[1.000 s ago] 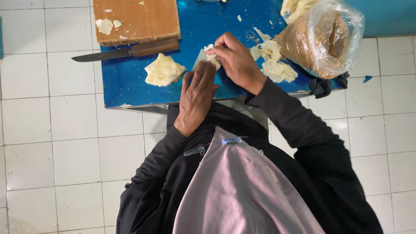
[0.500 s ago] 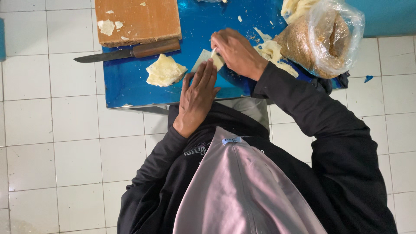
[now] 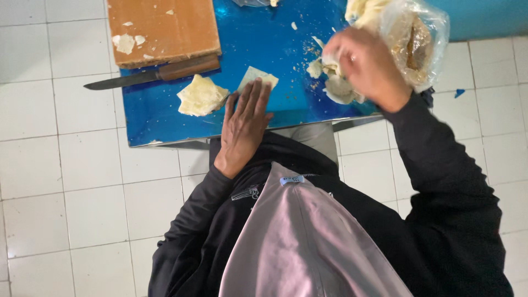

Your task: The person takes thin pale dough sheets from a blue work table, places a portion of brown filling taken from a large open plastic bag onto a sheet, and folds the sheet over the filling by hand, setting the finished wrap aside and repeating with more sheets.

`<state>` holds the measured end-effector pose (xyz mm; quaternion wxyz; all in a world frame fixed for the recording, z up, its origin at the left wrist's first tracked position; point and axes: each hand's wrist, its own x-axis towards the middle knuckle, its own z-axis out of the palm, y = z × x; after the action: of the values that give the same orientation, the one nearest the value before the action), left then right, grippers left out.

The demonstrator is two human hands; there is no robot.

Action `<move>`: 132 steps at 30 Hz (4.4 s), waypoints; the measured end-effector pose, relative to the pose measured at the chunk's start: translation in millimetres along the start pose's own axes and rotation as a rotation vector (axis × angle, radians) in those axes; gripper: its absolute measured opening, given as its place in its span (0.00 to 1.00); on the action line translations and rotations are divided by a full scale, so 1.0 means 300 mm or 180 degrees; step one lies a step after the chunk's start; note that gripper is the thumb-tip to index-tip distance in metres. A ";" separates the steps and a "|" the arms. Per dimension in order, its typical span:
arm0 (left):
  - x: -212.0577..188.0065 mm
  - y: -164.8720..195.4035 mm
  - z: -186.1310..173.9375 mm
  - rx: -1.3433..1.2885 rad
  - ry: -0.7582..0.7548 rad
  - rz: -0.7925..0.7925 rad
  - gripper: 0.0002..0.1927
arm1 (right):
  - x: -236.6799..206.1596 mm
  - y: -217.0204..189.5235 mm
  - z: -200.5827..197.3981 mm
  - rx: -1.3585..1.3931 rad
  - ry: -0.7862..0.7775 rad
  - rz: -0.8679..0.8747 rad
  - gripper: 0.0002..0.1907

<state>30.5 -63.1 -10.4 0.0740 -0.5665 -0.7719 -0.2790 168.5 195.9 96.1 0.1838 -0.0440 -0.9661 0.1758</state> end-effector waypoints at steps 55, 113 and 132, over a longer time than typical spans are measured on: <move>-0.028 0.008 -0.037 0.0219 0.0155 -0.0260 0.31 | 0.108 0.122 0.242 -0.0515 0.0232 -0.0527 0.28; 0.064 -0.031 -0.028 0.0528 0.0654 -0.0894 0.11 | -0.278 0.622 -0.110 -0.2405 -0.2383 0.1431 0.10; 0.104 -0.013 -0.018 -0.0859 0.1223 -0.0728 0.13 | 0.140 -0.089 0.396 0.0343 -0.0281 -0.0331 0.09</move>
<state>14.9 -40.7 6.2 0.1110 -0.4169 -0.7585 -0.4884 85.0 138.6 16.3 0.1520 0.0239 -0.9634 0.2195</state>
